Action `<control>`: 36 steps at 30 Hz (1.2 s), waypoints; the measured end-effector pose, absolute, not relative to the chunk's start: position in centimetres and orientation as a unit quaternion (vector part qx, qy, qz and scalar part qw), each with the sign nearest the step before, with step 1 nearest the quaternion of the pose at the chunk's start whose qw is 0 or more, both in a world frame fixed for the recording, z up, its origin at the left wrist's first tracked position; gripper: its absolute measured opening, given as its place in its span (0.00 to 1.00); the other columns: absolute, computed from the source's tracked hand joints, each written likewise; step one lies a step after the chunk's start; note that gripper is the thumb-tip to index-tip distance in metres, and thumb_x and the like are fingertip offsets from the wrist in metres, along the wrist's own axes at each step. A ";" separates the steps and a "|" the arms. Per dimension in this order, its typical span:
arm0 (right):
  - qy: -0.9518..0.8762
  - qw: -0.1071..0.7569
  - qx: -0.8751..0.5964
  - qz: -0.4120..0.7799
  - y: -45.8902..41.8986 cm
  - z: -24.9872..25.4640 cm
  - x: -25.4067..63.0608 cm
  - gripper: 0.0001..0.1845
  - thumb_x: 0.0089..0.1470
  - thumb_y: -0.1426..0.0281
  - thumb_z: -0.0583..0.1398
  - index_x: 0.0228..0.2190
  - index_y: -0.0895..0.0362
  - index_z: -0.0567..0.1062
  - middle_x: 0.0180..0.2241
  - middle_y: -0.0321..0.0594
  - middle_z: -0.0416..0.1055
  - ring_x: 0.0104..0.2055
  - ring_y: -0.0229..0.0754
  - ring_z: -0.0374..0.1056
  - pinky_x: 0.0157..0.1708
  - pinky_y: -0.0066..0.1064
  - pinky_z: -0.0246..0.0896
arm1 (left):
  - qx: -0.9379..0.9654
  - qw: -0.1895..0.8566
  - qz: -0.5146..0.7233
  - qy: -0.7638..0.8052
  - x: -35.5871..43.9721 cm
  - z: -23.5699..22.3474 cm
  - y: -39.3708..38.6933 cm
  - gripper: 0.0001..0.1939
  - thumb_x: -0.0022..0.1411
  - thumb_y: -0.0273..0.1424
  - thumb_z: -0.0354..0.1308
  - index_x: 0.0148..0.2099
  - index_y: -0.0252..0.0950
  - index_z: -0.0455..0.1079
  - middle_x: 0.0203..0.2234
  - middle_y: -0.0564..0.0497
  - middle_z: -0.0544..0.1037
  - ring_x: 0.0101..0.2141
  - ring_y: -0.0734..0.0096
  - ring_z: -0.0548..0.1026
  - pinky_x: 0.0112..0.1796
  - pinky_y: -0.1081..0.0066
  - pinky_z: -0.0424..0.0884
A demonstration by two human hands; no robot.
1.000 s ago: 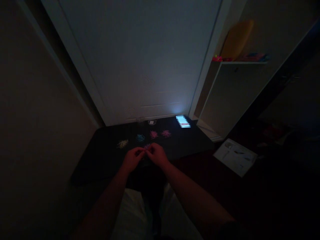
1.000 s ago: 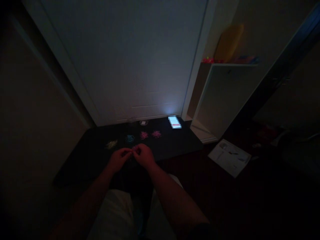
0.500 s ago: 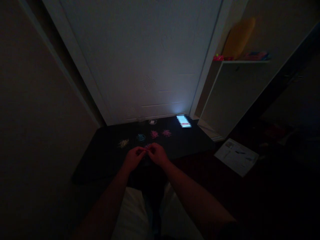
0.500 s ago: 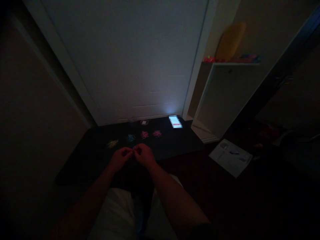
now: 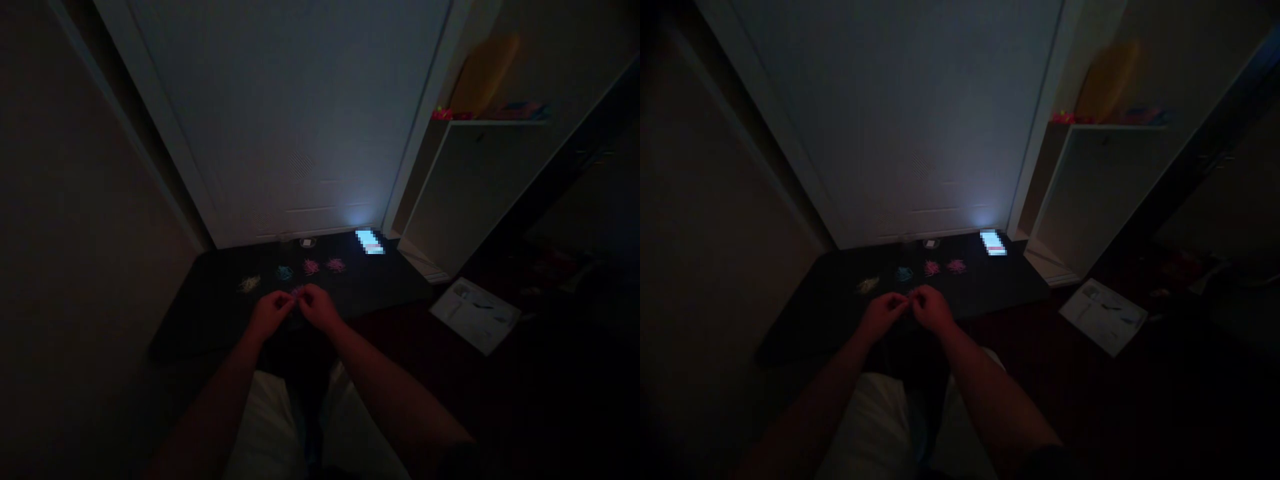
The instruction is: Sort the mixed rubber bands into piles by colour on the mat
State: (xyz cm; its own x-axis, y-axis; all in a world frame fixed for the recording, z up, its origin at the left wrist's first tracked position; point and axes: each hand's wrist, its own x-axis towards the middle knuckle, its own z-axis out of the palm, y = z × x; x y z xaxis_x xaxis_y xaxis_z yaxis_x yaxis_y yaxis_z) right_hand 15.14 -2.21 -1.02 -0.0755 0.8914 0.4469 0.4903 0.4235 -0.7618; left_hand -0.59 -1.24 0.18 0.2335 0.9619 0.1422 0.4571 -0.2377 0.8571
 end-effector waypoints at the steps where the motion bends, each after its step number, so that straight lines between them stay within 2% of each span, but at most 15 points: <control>1: -0.703 0.469 -0.489 0.214 -2.2 -1.0 15.2 0.05 0.46 0.74 0.55 0.27 0.56 0.71 0.27 0.36 0.68 0.29 0.36 0.62 0.30 0.27 0.57 | 0.701 0.354 0.356 0.507 -0.6 0.2 -1.2 0.14 0.49 0.40 0.58 0.33 0.34 0.72 0.26 0.49 0.77 0.27 0.69 0.74 0.28 0.72 0.68; 6: -0.699 0.481 -0.478 0.226 -2.0 -1.2 15.4 0.06 0.45 0.76 0.55 0.27 0.57 0.71 0.28 0.36 0.68 0.30 0.36 0.63 0.31 0.27 0.58 | 0.695 0.361 0.366 0.503 -0.5 0.1 -1.2 0.14 0.48 0.40 0.59 0.33 0.34 0.72 0.26 0.49 0.77 0.27 0.69 0.74 0.28 0.72 0.68; 11: -0.680 0.479 -0.481 0.275 -2.1 -1.2 15.3 0.08 0.43 0.72 0.57 0.30 0.57 0.72 0.26 0.34 0.67 0.26 0.34 0.62 0.27 0.26 0.57 | 0.697 0.354 0.372 0.501 -0.4 0.0 -1.3 0.14 0.48 0.40 0.59 0.32 0.33 0.72 0.26 0.49 0.78 0.27 0.70 0.74 0.28 0.72 0.69; 16: -0.678 0.477 -0.472 0.299 -2.3 -1.1 15.5 0.06 0.43 0.71 0.57 0.29 0.57 0.71 0.24 0.33 0.67 0.25 0.34 0.61 0.25 0.25 0.56 | 0.702 0.340 0.371 0.504 -0.3 0.1 -1.4 0.13 0.49 0.39 0.59 0.32 0.33 0.72 0.26 0.49 0.77 0.26 0.71 0.73 0.27 0.73 0.68; 19: -0.681 0.478 -0.476 0.284 -2.2 -1.0 15.7 0.04 0.45 0.71 0.56 0.27 0.57 0.71 0.26 0.35 0.68 0.27 0.35 0.62 0.27 0.26 0.57 | 0.705 0.331 0.378 0.501 -0.2 0.0 -1.4 0.13 0.49 0.39 0.59 0.32 0.34 0.72 0.26 0.50 0.77 0.27 0.71 0.74 0.29 0.73 0.68; 26: -0.701 0.469 -0.480 0.241 -2.3 -1.0 15.9 0.07 0.48 0.70 0.55 0.27 0.57 0.72 0.27 0.38 0.70 0.29 0.37 0.64 0.31 0.28 0.58 | 0.699 0.352 0.385 0.490 0.1 -0.1 -1.4 0.12 0.49 0.37 0.60 0.32 0.33 0.71 0.26 0.50 0.76 0.26 0.73 0.73 0.28 0.74 0.68; 32: -0.707 0.459 -0.489 0.225 -2.4 -1.0 16.0 0.07 0.49 0.70 0.55 0.27 0.57 0.73 0.27 0.38 0.70 0.30 0.38 0.64 0.31 0.29 0.59 | 0.692 0.391 0.396 0.460 0.2 -0.1 -1.5 0.15 0.49 0.33 0.61 0.40 0.32 0.71 0.33 0.46 0.78 0.31 0.71 0.75 0.31 0.72 0.71; 36: -0.708 0.454 -0.494 0.219 -2.3 -1.1 16.0 0.08 0.49 0.70 0.55 0.27 0.57 0.73 0.28 0.40 0.70 0.31 0.39 0.65 0.33 0.31 0.59 | 0.706 0.372 0.381 0.467 0.2 0.3 -1.6 0.14 0.51 0.35 0.59 0.40 0.33 0.73 0.33 0.46 0.78 0.30 0.71 0.75 0.32 0.72 0.71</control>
